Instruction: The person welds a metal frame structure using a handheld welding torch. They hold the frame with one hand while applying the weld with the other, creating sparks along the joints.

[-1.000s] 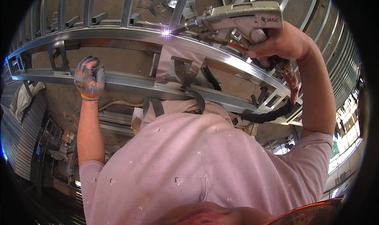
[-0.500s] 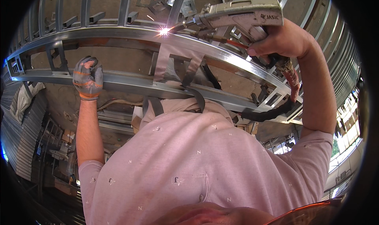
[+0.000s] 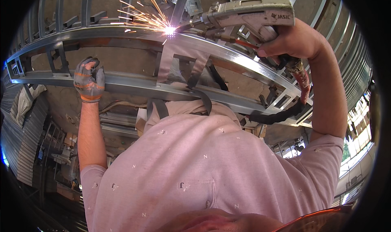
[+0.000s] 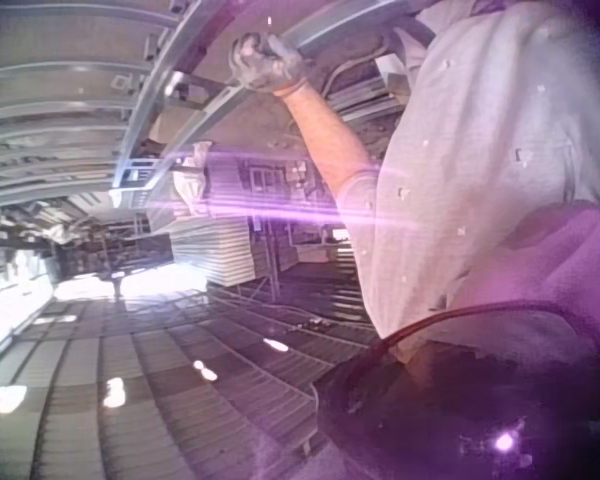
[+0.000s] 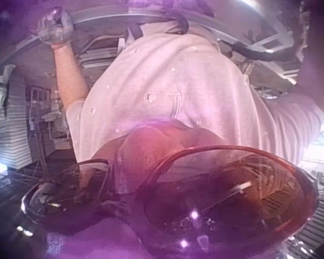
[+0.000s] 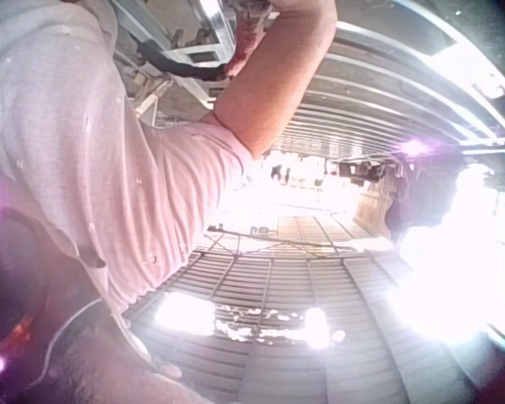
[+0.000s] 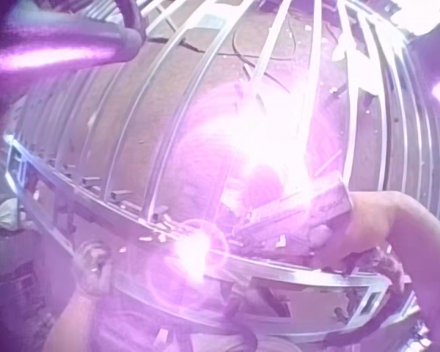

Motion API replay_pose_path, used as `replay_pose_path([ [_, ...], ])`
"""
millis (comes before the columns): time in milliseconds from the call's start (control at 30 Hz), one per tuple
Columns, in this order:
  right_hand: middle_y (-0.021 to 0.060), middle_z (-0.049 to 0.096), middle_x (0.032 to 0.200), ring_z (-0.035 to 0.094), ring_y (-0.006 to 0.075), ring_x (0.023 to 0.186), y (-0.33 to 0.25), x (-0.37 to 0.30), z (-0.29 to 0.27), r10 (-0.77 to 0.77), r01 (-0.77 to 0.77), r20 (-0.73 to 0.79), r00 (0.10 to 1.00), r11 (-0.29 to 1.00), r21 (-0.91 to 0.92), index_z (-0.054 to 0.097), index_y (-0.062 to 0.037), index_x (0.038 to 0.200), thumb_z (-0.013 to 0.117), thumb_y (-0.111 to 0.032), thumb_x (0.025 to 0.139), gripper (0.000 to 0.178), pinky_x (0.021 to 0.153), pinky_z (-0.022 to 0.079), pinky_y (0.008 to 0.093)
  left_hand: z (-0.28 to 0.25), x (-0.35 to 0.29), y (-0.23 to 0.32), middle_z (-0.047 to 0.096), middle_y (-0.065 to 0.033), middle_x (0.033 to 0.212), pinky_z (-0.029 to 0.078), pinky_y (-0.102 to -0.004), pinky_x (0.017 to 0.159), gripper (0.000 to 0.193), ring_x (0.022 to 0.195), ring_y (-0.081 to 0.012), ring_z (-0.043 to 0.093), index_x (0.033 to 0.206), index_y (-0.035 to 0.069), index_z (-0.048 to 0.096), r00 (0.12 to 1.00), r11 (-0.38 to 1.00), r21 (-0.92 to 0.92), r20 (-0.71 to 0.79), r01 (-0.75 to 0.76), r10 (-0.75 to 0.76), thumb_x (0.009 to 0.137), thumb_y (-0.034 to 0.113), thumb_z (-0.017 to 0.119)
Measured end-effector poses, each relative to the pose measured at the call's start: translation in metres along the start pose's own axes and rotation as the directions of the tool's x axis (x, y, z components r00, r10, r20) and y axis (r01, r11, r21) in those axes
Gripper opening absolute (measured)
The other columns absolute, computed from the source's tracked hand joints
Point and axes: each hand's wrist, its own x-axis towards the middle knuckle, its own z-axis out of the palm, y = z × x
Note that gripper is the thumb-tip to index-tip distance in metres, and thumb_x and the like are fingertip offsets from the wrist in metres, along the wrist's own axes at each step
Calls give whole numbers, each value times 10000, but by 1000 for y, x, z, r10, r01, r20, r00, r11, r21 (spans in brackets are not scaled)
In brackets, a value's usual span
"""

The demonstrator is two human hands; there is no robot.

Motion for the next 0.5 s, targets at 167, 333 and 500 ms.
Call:
replay_pose_path([
  [167, 63, 713, 795, 644, 145, 649, 6, 1, -3, 6, -6, 26, 1000, 1000, -17, 742, 33, 1088, 863, -103, 798, 343, 583, 520, 314, 0, -2, -2, 744, -165, 1035, 571, -456, 895, 199, 977, -388, 714, 1044, 41, 723, 1000, 1000, -12, 14, 15, -15, 845, 44, 728],
  [333, 68, 716, 807, 646, 147, 645, 0, -3, -1, 23, -24, 22, 999, 999, 45, 733, 32, 1132, 860, -94, 796, 381, 575, 525, 316, 1, -4, -4, 747, -167, 1041, 573, -452, 895, 201, 979, -388, 719, 1050, 39, 728, 1000, 1000, -6, 10, 16, -16, 848, 41, 728],
  [500, 71, 720, 825, 650, 151, 645, 6, -5, 1, -15, 16, -14, 1000, 998, 55, 731, 29, 1154, 861, -90, 793, 401, 563, 528, 316, 1, -4, -4, 750, -166, 1040, 575, -453, 900, 198, 984, -389, 722, 1052, 46, 731, 1000, 1000, -16, 5, 12, -12, 854, 39, 724],
])
